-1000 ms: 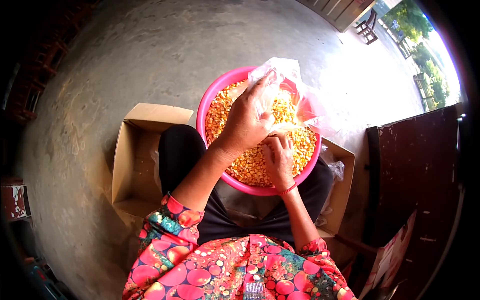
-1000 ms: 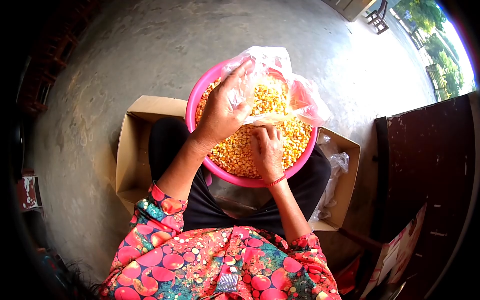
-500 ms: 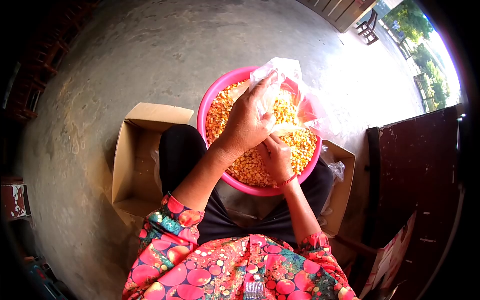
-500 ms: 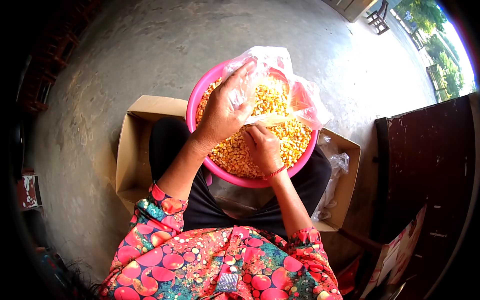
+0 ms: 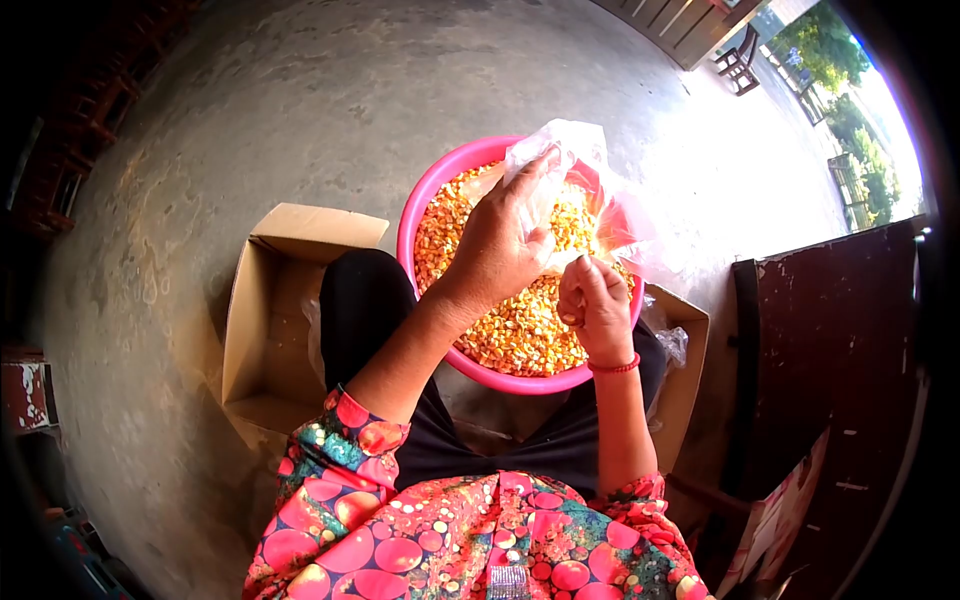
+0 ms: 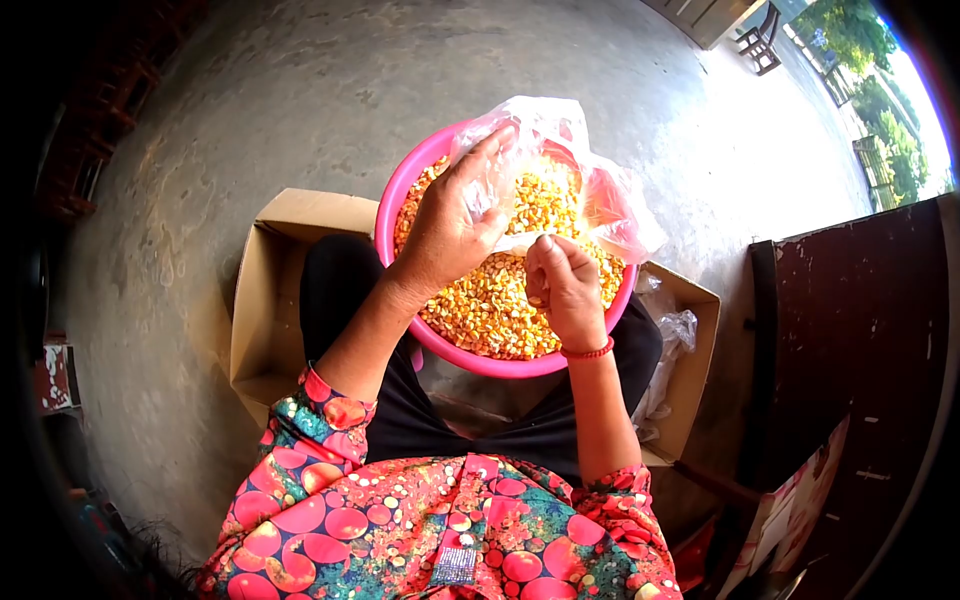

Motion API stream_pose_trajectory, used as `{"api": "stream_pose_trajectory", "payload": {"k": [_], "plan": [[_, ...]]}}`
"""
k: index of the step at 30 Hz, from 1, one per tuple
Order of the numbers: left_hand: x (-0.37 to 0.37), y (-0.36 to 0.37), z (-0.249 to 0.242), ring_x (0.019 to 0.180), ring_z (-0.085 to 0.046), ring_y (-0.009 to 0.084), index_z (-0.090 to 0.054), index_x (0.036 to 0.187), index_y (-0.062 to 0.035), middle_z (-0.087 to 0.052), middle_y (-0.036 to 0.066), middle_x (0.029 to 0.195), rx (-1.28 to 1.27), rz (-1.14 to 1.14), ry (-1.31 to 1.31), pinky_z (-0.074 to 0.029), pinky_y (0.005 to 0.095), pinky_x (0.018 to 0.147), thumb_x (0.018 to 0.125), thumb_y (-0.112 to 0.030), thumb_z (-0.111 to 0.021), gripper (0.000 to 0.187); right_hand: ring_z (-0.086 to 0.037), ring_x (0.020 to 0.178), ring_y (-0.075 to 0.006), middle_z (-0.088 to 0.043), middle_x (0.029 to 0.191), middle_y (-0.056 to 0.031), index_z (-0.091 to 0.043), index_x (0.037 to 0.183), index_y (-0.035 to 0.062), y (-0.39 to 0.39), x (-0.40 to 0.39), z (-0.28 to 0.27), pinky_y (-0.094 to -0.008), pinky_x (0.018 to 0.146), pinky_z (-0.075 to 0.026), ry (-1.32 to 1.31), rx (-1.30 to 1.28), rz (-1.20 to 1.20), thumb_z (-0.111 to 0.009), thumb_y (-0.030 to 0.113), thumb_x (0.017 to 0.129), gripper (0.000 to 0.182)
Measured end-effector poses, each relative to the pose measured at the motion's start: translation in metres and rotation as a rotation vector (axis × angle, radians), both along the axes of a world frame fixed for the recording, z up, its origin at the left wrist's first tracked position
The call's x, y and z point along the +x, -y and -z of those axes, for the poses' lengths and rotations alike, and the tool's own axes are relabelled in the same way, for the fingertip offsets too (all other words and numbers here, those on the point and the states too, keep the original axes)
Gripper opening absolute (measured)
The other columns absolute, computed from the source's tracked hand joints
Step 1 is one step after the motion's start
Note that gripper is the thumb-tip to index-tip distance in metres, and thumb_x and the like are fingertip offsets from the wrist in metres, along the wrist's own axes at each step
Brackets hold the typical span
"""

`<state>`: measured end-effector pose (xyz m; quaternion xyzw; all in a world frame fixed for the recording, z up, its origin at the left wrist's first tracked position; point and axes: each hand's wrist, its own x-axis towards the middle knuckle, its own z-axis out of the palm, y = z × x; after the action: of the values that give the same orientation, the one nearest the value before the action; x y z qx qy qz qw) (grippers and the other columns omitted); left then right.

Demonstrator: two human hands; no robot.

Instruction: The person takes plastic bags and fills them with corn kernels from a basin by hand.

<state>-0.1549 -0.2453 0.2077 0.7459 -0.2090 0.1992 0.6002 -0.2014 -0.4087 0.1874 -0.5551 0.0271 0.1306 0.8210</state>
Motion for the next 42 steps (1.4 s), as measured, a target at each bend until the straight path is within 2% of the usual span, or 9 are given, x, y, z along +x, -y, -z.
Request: {"api": "stream_pose_trajectory", "payload": {"k": [8, 18, 21, 28, 32, 34, 38, 40, 42], "plan": [[-0.001, 0.001, -0.001, 0.122, -0.047, 0.032, -0.042, 0.13, 0.0003, -0.051, 0.021, 0.127, -0.009, 0.013, 0.004, -0.037, 0.0359, 0.102, 0.068, 0.01, -0.049, 0.064, -0.03, 0.045, -0.0044, -0.036, 0.056, 0.0039, -0.047, 0.069, 0.0092, 0.001, 0.037, -0.046, -0.019, 0.039, -0.024, 0.079, 0.218, 0.021, -0.048, 0.027, 0.096, 0.032], [-0.003, 0.001, 0.002, 0.119, -0.049, 0.0328, -0.043, 0.127, 0.0036, -0.053, 0.021, 0.125, -0.024, 0.025, -0.026, -0.038, 0.0356, 0.1, 0.068, 0.009, -0.05, 0.06, -0.043, 0.053, -0.0053, -0.049, 0.061, 0.0015, -0.055, 0.073, 0.0057, -0.003, 0.102, -0.043, -0.0204, 0.049, -0.035, 0.38, 0.04, 0.183, -0.052, 0.02, 0.094, 0.026], [-0.001, 0.003, 0.004, 0.117, -0.051, 0.0334, -0.044, 0.124, 0.0054, -0.054, 0.021, 0.123, -0.008, -0.006, -0.018, -0.039, 0.0361, 0.099, 0.068, 0.008, -0.051, 0.056, -0.056, 0.066, -0.0098, -0.062, 0.075, -0.0046, -0.061, 0.081, 0.0014, -0.002, 0.102, -0.034, -0.023, 0.066, -0.044, 0.498, -0.127, 0.119, -0.05, 0.019, 0.094, 0.024], [-0.004, 0.002, 0.002, 0.116, -0.051, 0.0346, -0.045, 0.124, 0.0046, -0.054, 0.023, 0.121, 0.011, -0.017, -0.018, -0.039, 0.0372, 0.1, 0.069, 0.007, -0.055, 0.056, -0.062, 0.081, -0.0138, -0.065, 0.087, -0.0091, -0.055, 0.106, -0.0025, -0.005, 0.094, -0.033, -0.0286, 0.075, -0.049, 0.557, -0.252, 0.078, -0.036, 0.008, 0.097, 0.023], [-0.002, 0.001, -0.001, 0.119, -0.048, 0.0331, -0.044, 0.126, 0.0037, -0.053, 0.022, 0.124, 0.016, -0.019, 0.005, -0.037, 0.0364, 0.102, 0.069, 0.007, -0.052, 0.058, -0.059, 0.087, -0.012, -0.063, 0.094, -0.007, -0.053, 0.11, -0.0014, 0.003, 0.071, -0.041, -0.0252, 0.078, -0.046, 0.556, -0.405, 0.028, -0.041, 0.002, 0.094, 0.021], [-0.001, 0.001, 0.001, 0.12, -0.047, 0.0324, -0.043, 0.127, 0.0035, -0.052, 0.022, 0.125, -0.009, 0.006, 0.004, -0.036, 0.036, 0.102, 0.069, 0.007, -0.051, 0.059, -0.055, 0.082, -0.0101, -0.059, 0.095, -0.0044, -0.053, 0.11, -0.0011, 0.002, 0.043, -0.046, -0.0237, 0.074, -0.045, 0.581, -0.29, 0.068, -0.045, -0.006, 0.089, 0.023], [0.001, 0.0, 0.005, 0.121, -0.047, 0.0317, -0.043, 0.128, 0.0029, -0.052, 0.021, 0.126, 0.054, -0.052, 0.013, -0.036, 0.0354, 0.103, 0.068, 0.008, -0.049, 0.06, -0.056, 0.08, -0.0105, -0.06, 0.087, -0.0069, -0.058, 0.095, -0.0023, 0.004, -0.006, -0.032, -0.0243, 0.07, -0.045, 0.672, -0.496, -0.051, -0.053, -0.012, 0.077, 0.021], [0.0, 0.001, 0.003, 0.121, -0.047, 0.0317, -0.043, 0.128, 0.0028, -0.051, 0.02, 0.126, 0.045, -0.035, 0.02, -0.036, 0.0353, 0.103, 0.068, 0.008, -0.048, 0.06, -0.059, 0.084, -0.0245, -0.061, 0.089, -0.0116, -0.061, 0.093, 0.0017, -0.002, -0.011, -0.028, -0.0326, 0.075, -0.047, 0.874, -0.79, -0.303, -0.061, -0.007, 0.07, 0.025], [0.0, 0.0, 0.002, 0.121, -0.047, 0.0314, -0.043, 0.128, 0.0025, -0.051, 0.02, 0.126, 0.035, -0.018, -0.002, -0.036, 0.0351, 0.103, 0.068, 0.009, -0.048, 0.061, -0.056, 0.095, -0.0287, -0.059, 0.1, -0.0116, -0.061, 0.1, 0.0052, -0.008, -0.013, -0.004, -0.0382, 0.081, -0.046, 0.938, -0.924, -0.423, -0.065, 0.003, 0.072, 0.028]]}}
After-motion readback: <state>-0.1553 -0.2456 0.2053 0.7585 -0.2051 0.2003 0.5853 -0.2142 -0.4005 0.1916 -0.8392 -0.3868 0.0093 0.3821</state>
